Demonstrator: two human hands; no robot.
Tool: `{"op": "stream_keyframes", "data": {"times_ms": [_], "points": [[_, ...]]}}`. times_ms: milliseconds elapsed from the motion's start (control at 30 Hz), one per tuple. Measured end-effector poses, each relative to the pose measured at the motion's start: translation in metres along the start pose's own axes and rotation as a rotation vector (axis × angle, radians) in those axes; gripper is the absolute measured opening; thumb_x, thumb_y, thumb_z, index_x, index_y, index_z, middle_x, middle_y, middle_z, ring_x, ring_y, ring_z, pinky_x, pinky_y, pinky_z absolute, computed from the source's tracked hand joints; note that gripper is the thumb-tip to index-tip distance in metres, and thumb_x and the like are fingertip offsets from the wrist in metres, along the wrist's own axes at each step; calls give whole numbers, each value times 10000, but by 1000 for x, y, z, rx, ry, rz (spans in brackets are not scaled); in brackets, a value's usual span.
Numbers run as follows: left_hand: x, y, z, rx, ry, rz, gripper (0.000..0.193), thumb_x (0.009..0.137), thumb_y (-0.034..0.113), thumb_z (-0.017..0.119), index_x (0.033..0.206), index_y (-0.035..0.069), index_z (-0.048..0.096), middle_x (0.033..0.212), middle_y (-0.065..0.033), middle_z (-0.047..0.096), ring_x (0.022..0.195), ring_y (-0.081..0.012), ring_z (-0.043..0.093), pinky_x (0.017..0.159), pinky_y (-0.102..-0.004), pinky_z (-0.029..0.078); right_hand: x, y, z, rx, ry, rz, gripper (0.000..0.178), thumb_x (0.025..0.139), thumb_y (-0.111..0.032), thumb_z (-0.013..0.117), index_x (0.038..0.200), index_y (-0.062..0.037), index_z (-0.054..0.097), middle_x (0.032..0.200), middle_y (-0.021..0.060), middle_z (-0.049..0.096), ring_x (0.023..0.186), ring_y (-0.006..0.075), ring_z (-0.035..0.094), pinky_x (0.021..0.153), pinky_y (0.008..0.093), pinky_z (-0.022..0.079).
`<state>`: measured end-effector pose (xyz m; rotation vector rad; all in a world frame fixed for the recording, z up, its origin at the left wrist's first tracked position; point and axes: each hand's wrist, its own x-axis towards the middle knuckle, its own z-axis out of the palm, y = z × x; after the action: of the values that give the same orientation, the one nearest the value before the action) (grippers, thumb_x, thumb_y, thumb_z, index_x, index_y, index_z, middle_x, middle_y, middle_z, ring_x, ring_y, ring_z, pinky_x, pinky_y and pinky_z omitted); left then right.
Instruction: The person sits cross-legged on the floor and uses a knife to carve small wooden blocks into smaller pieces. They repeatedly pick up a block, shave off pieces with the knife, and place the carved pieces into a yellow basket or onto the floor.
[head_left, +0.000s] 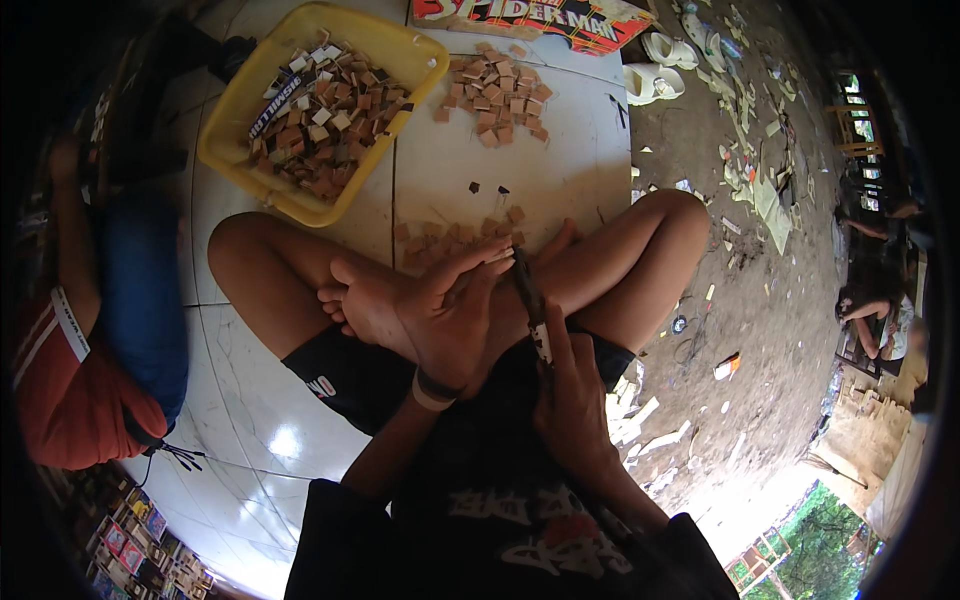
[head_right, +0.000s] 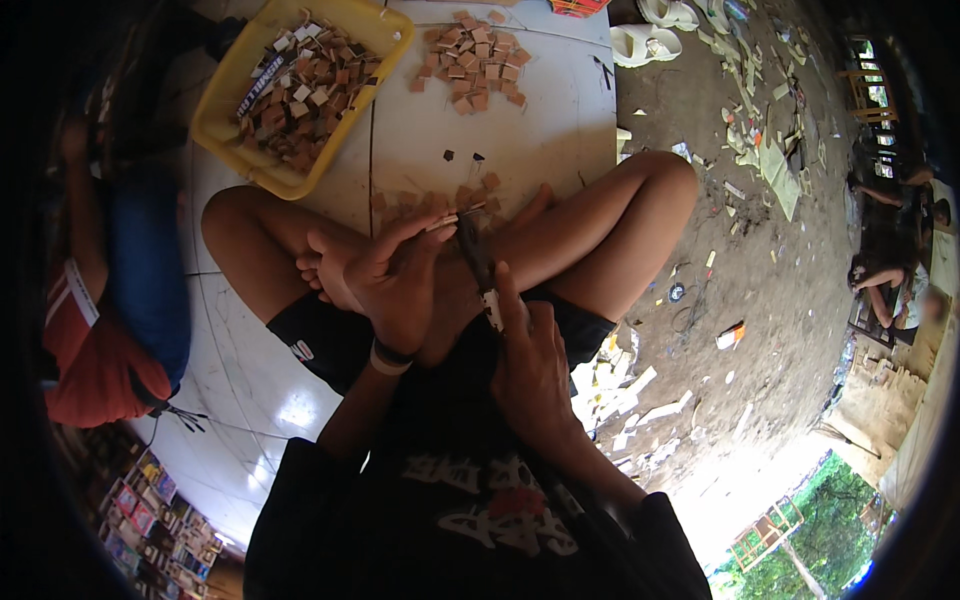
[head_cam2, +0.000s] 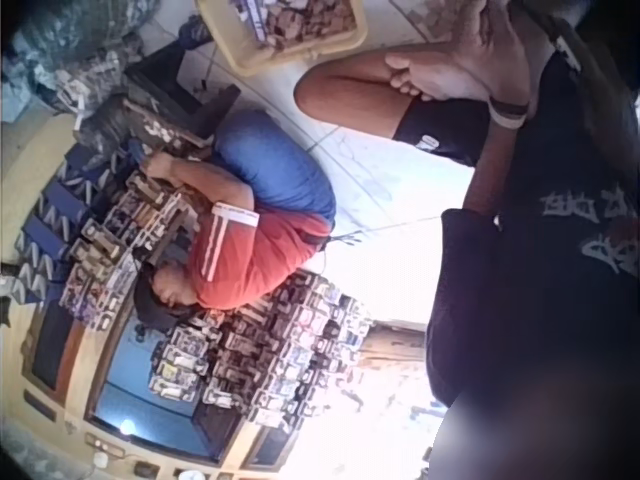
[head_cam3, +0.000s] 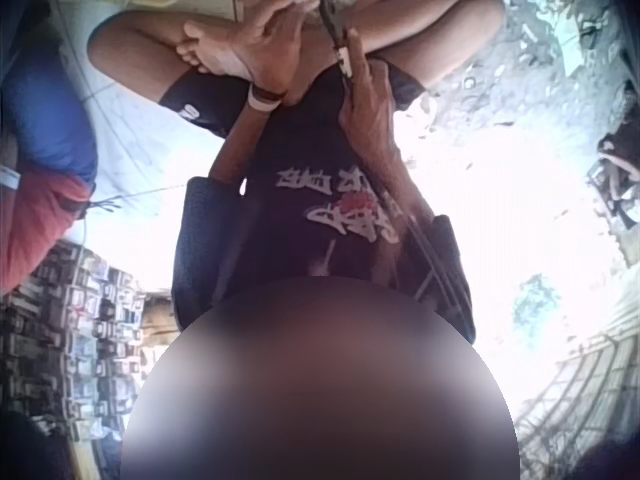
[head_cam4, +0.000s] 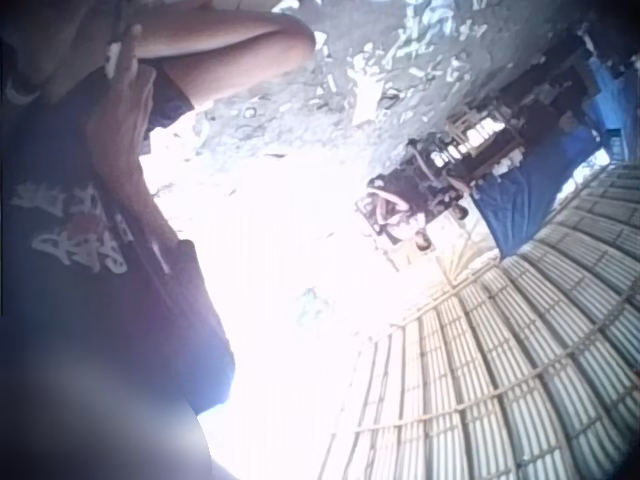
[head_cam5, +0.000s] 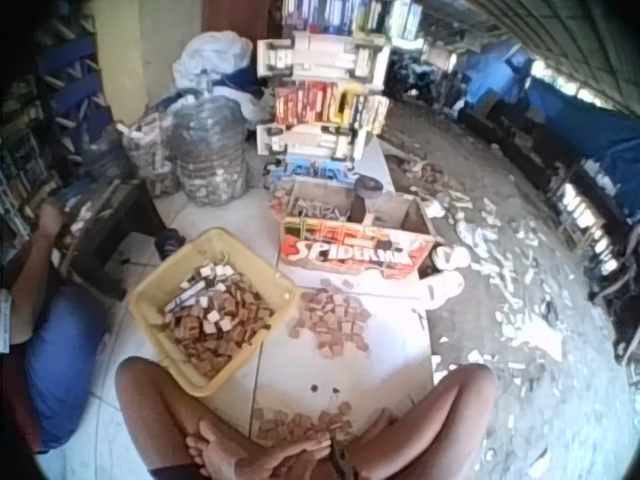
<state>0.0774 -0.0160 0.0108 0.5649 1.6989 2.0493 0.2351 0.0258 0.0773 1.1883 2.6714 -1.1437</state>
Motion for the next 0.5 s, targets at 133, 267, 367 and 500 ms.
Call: {"op": "stream_keyframes", "data": {"times_ms": [133,267,367,500], "points": [[5,3,2,-15,7,-58,232,941,-96,737,1171,-63,740,1133,-156,787,1069,-194,758,953,-284,612,1,1,-1,72,-4,36,838,930,97,610,1682,-117,311,1200,259,549,1088,478,605,925,561,498],[16,5,-6,-5,23,-183,266,957,-45,758,1221,-54,728,1088,-117,792,1038,-160,754,924,-249,597,5,1,-3,131,71,-11,815,945,74,628,1677,-96,313,1253,267,553,1138,473,589,949,528,499],[24,13,-23,-77,6,-278,299,961,11,787,1245,-52,717,1047,-90,785,986,-123,740,879,-219,581,6,7,-10,191,49,-56,794,959,70,623,1674,-74,307,1308,266,555,1165,468,589,965,499,500],[30,24,-31,-87,-26,-410,322,950,60,821,1233,-56,721,1027,-79,783,935,-96,726,842,-206,568,6,19,-20,298,-71,-161,777,972,78,609,1671,-57,298,1345,258,563,1179,454,600,999,465,494]]}}
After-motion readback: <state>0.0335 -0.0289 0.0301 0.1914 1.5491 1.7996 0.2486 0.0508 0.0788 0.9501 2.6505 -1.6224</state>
